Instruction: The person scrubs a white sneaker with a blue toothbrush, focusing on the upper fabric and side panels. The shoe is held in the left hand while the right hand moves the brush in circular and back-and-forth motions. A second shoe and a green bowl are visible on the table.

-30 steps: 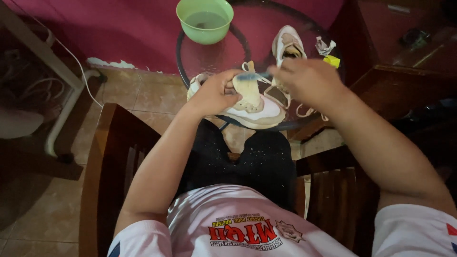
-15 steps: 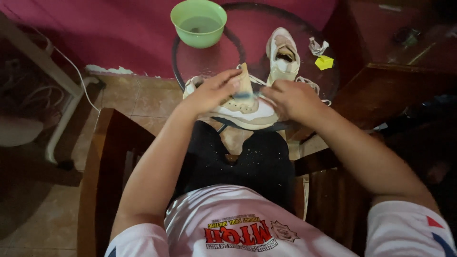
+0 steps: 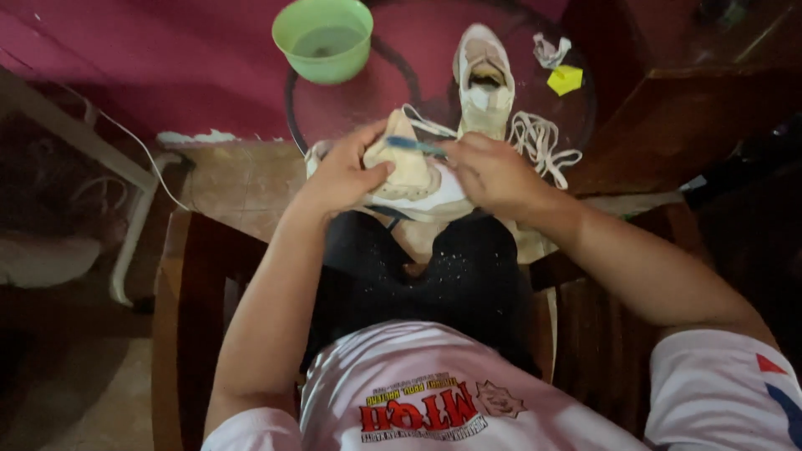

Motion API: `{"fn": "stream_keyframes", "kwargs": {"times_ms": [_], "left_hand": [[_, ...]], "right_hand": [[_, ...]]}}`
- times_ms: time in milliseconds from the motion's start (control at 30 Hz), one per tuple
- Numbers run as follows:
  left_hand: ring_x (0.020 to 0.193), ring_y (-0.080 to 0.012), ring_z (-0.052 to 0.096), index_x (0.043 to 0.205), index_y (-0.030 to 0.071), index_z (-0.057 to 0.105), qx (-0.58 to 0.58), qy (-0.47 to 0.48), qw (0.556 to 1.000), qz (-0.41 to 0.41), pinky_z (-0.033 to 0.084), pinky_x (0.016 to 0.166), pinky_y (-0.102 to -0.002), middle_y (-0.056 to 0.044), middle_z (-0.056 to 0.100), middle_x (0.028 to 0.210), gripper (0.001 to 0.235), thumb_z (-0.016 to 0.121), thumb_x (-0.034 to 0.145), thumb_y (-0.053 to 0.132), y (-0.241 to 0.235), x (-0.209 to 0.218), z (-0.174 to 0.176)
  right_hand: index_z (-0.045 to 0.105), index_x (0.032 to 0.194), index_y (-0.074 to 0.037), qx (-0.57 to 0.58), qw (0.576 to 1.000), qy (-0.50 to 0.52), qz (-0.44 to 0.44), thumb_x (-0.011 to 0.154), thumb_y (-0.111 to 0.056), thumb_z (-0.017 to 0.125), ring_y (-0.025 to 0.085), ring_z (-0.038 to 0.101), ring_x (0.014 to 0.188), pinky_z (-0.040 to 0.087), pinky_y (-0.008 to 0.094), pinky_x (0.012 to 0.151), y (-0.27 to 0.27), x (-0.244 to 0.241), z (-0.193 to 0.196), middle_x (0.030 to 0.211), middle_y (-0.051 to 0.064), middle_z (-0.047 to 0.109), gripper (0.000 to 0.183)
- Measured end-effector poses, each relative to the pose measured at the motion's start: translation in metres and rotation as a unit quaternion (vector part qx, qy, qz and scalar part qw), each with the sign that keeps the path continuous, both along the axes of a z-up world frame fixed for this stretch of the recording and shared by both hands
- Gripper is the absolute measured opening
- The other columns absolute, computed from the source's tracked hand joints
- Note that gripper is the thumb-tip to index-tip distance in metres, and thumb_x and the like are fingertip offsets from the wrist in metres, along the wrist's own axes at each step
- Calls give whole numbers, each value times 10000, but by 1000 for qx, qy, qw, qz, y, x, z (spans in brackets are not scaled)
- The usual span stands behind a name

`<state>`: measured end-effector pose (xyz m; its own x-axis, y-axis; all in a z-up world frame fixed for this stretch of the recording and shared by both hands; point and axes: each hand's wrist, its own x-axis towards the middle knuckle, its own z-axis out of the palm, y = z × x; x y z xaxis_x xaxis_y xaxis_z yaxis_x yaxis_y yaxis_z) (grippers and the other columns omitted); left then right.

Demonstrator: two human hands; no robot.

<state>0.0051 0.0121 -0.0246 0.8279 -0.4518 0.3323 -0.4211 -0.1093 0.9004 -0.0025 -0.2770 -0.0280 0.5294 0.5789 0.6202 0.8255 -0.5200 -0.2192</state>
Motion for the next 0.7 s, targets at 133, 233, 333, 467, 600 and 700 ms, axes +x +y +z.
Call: {"fn": "stream_keyframes", "kwargs": {"times_ms": [133,233,333,467,600,700], "left_hand": [[1356,-206,498,1593,98,362,-48,3,997,-54,425,1165,-374,-196,517,1503,783,647,884,-72,0,-6,10],[1376,-219,473,1589,79,376,-50,7,998,-49,434,1153,-406,-208,473,1541,756,657,897,-40,0,-1,4],[1222,-234,600,1459,39,549,0,26,1000,-15,485,1075,-418,-165,644,1340,697,640,773,-41,-2,-2,1],[1033,-196,677,1327,79,657,18,24,999,-13,561,889,-365,-120,733,1167,472,667,855,71,0,6,5],[1000,-194,672,1347,45,638,-4,36,998,-42,561,896,-371,-156,730,1165,494,624,855,7,-8,3,12],[1160,-227,616,1388,53,622,43,12,998,-34,508,1006,-408,-190,688,1275,567,705,827,64,-7,18,5]], "right_hand": [[647,1327,-176,-48,998,-33,-33,1058,-164,449,332,663,838,556,436,714,4,-12,8,906,88,590,334],[633,1349,-153,-40,998,-23,-42,1041,-191,457,328,654,833,551,408,685,3,-11,7,912,73,576,357],[649,1361,-187,-86,996,-27,-22,1066,-209,419,260,650,799,551,354,697,4,-26,20,897,30,608,375],[591,1417,-149,-127,982,-104,-90,1038,-203,455,319,655,772,568,449,653,-6,4,8,950,67,583,406],[566,1459,-223,-175,971,-123,-103,1056,-265,432,323,648,739,558,461,615,1,-10,6,898,52,534,427],[566,1430,-283,-179,963,-108,-169,1029,-268,448,237,669,840,572,413,673,-18,2,14,975,-29,550,419]]}}
